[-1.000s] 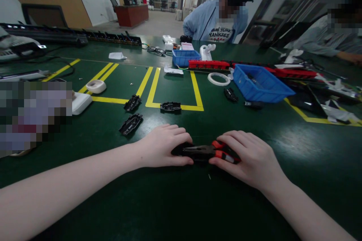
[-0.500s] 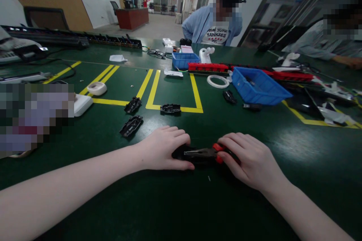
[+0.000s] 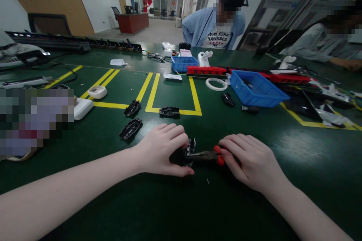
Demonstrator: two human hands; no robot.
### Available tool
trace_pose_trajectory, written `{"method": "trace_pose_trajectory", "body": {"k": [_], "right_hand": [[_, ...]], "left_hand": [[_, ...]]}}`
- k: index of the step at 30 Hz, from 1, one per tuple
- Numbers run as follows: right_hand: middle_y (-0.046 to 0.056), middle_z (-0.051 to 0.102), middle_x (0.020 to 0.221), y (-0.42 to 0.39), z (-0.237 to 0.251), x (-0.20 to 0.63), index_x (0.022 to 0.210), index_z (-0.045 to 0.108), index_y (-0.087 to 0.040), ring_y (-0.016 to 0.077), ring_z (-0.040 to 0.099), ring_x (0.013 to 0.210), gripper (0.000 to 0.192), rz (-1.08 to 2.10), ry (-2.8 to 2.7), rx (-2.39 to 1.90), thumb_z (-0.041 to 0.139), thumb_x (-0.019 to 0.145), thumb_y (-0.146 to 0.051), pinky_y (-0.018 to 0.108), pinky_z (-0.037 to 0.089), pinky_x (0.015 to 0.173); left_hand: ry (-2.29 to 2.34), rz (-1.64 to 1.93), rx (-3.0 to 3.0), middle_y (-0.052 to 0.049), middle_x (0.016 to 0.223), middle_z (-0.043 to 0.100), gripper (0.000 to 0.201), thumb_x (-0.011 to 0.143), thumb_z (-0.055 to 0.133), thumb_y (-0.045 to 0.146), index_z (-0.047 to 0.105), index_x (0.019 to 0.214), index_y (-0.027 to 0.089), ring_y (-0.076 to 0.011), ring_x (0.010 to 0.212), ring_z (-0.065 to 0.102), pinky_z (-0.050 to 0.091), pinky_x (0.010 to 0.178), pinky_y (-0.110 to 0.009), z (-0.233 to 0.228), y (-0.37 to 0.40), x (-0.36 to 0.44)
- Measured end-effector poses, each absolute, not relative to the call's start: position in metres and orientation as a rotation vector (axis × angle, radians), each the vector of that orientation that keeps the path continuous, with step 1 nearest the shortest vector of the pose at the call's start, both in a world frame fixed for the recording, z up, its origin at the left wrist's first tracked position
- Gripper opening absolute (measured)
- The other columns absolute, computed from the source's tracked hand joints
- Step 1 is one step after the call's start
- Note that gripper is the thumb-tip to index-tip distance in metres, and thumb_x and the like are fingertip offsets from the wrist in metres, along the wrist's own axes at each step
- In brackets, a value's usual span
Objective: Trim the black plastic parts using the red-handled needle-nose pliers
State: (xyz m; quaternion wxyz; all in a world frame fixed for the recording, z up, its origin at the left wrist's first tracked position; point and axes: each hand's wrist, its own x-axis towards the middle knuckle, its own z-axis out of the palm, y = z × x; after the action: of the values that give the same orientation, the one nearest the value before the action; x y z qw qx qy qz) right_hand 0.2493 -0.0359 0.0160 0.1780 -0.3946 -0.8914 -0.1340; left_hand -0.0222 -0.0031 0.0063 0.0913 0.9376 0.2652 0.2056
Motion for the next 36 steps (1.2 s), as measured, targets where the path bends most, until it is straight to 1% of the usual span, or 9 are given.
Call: {"method": "trace_pose_trajectory", "body": {"k": [3,5,13,16,19,20,22,25,36], "right_hand": [[0.008,0.069,0.083,-0.0368,0.0155,0.249,0.089,0.065,-0.015,0.0176,0.059,0.07,0.023,-0.377,-2.531,-1.107,0.044,0.095,-0.024,0.031,0.042,0.062],[0.008,0.068,0.083,-0.037,0.0151,0.2491,0.088,0.065,-0.014,0.0175,0.059,0.07,0.024,-0.372,-2.533,-1.105,0.044,0.095,-0.024,0.031,0.042,0.062],[0.008,0.069,0.083,-0.0353,0.0153,0.2514,0.088,0.063,-0.015,0.0185,0.06,0.072,0.024,-0.419,-2.51,-1.103,0.042,0.095,-0.024,0.033,0.045,0.064],[0.008,0.07,0.085,-0.0346,0.0157,0.2521,0.089,0.064,-0.014,0.0196,0.063,0.078,0.023,-0.426,-2.506,-1.074,0.042,0.095,-0.022,0.036,0.048,0.078],[0.007,0.07,0.085,-0.0338,0.015,0.2516,0.09,0.064,-0.014,0.0191,0.065,0.079,0.022,-0.405,-2.509,-1.046,0.043,0.095,-0.021,0.04,0.046,0.092],[0.007,0.07,0.085,-0.0338,0.0147,0.2512,0.09,0.064,-0.014,0.0189,0.065,0.079,0.022,-0.399,-2.507,-1.049,0.043,0.095,-0.021,0.039,0.047,0.091],[0.007,0.07,0.085,-0.0341,0.0141,0.2502,0.09,0.064,-0.014,0.0185,0.064,0.077,0.022,-0.384,-2.504,-1.068,0.043,0.094,-0.021,0.035,0.05,0.078],[0.008,0.069,0.084,-0.0352,0.014,0.249,0.089,0.064,-0.014,0.0174,0.062,0.072,0.022,-0.348,-2.502,-1.086,0.043,0.094,-0.02,0.031,0.048,0.064],[0.006,0.068,0.082,-0.033,0.0166,0.2555,0.093,0.06,-0.015,0.0153,0.062,0.071,0.014,-0.33,-2.458,-1.105,0.047,0.093,-0.021,0.028,0.046,0.065]], "left_hand": [[0.677,0.537,2.745,-0.012,0.129,0.055,0.061,0.084,0.064,0.057,0.049,0.129,0.018,-0.0269,0.113,0.053,0.045,0.09,-0.038,0.006,-0.0032,-0.0201],[0.635,0.468,2.697,-0.012,0.134,0.052,0.066,0.085,0.065,0.054,0.043,0.137,0.02,-0.0276,0.12,0.051,0.043,0.097,-0.041,0.0045,-0.0018,-0.0191],[0.731,0.444,2.664,-0.013,0.125,0.055,0.071,0.081,0.067,0.058,0.047,0.136,0.017,-0.0283,0.111,0.055,0.047,0.094,-0.042,0.0034,-0.0013,-0.0177],[0.772,0.441,2.656,-0.012,0.125,0.055,0.072,0.08,0.069,0.058,0.048,0.136,0.017,-0.0278,0.11,0.054,0.048,0.094,-0.042,0.0053,-0.0034,-0.0174],[0.781,0.447,2.654,-0.011,0.123,0.056,0.072,0.079,0.07,0.057,0.049,0.135,0.017,-0.0273,0.109,0.055,0.048,0.092,-0.041,0.005,-0.0039,-0.0173],[0.774,0.452,2.659,-0.011,0.123,0.056,0.072,0.079,0.071,0.057,0.049,0.134,0.016,-0.0272,0.108,0.055,0.049,0.091,-0.041,0.0046,-0.0038,-0.0173],[0.765,0.463,2.665,-0.011,0.122,0.056,0.072,0.079,0.071,0.057,0.049,0.134,0.016,-0.027,0.108,0.055,0.049,0.091,-0.041,0.0038,-0.0035,-0.0173],[0.772,0.466,2.665,-0.011,0.121,0.057,0.072,0.078,0.072,0.056,0.049,0.134,0.016,-0.0268,0.108,0.055,0.049,0.091,-0.041,0.0039,-0.0037,-0.0172],[0.793,0.452,2.61,-0.011,0.122,0.056,0.069,0.079,0.073,0.052,0.049,0.133,0.017,-0.0268,0.107,0.055,0.05,0.09,-0.04,0.0077,-0.0038,-0.0176]]}}
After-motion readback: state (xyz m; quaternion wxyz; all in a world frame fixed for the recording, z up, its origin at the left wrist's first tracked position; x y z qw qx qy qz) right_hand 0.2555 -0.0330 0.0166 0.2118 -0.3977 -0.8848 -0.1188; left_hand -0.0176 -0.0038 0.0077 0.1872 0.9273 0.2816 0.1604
